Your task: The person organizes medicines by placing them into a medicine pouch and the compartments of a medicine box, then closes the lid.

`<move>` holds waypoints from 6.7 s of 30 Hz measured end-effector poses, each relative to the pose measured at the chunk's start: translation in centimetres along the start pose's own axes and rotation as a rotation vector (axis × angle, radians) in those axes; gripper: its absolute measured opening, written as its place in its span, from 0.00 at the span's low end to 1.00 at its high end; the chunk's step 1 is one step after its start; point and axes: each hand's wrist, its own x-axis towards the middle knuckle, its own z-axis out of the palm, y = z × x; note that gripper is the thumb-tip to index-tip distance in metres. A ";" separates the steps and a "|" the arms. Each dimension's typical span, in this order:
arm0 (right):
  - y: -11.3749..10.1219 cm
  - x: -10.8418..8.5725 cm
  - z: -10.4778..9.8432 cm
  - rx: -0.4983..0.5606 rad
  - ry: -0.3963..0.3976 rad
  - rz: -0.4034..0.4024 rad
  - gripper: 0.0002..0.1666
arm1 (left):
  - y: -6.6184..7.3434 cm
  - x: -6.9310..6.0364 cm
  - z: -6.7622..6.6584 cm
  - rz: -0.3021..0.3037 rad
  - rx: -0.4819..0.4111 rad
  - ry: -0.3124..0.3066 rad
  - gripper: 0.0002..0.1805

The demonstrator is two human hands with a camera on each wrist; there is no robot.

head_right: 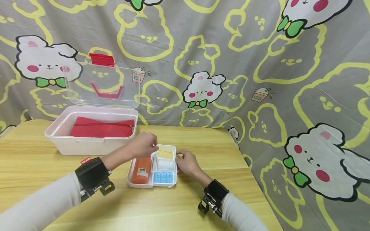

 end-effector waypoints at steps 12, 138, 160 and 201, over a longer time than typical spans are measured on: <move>0.2 -0.2 0.1 -0.041 0.017 -0.015 0.23 | 0.5 -0.1 3.1 -0.192 -0.066 -0.103 0.11; -14.1 7.2 9.9 0.271 0.153 -0.110 0.21 | -14.2 -1.9 -14.1 -0.665 0.111 0.185 0.09; -13.6 7.2 10.2 0.203 0.170 -0.173 0.21 | -14.7 -3.0 -14.5 -0.706 0.068 0.140 0.10; -13.6 7.2 10.4 0.155 0.185 -0.214 0.21 | -16.1 -4.0 -13.9 -0.752 -0.003 0.088 0.10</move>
